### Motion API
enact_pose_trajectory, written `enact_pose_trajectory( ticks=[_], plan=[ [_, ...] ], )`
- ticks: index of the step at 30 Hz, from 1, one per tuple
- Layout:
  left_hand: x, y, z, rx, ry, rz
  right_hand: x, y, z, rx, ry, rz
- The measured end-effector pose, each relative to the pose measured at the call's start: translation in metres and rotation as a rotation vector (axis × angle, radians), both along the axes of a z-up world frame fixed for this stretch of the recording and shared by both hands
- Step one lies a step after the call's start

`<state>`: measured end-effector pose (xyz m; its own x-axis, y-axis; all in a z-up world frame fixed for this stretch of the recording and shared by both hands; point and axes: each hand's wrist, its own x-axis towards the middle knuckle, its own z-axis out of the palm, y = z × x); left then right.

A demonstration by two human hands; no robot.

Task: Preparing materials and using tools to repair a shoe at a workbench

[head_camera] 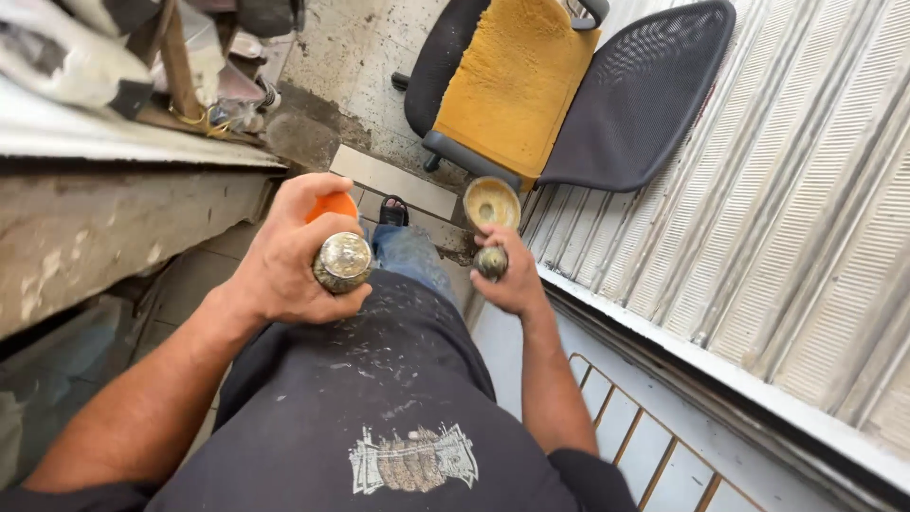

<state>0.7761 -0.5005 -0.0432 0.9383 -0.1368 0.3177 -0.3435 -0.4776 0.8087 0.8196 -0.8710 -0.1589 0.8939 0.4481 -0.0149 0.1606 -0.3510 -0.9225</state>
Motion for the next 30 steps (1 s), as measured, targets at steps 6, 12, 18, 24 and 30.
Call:
enact_pose_trajectory(
  ticks=[6,12,18,24,30],
  plan=[
    [0.074,0.018,-0.001,-0.047,-0.03,0.129,0.159,0.029,0.011,-0.018,-0.097,0.106],
    [0.161,0.057,-0.014,-0.058,0.026,0.245,0.325,0.086,0.0,-0.133,-0.029,0.185],
    [0.276,0.097,-0.04,-0.085,0.004,0.361,0.504,0.157,-0.045,-0.134,0.029,0.153],
    [0.356,0.108,-0.056,-0.091,0.081,0.379,0.651,0.223,-0.074,-0.129,0.062,0.103],
    [0.453,0.1,-0.09,-0.082,0.037,0.385,0.784,0.267,-0.138,-0.212,0.121,0.086]
  ],
)
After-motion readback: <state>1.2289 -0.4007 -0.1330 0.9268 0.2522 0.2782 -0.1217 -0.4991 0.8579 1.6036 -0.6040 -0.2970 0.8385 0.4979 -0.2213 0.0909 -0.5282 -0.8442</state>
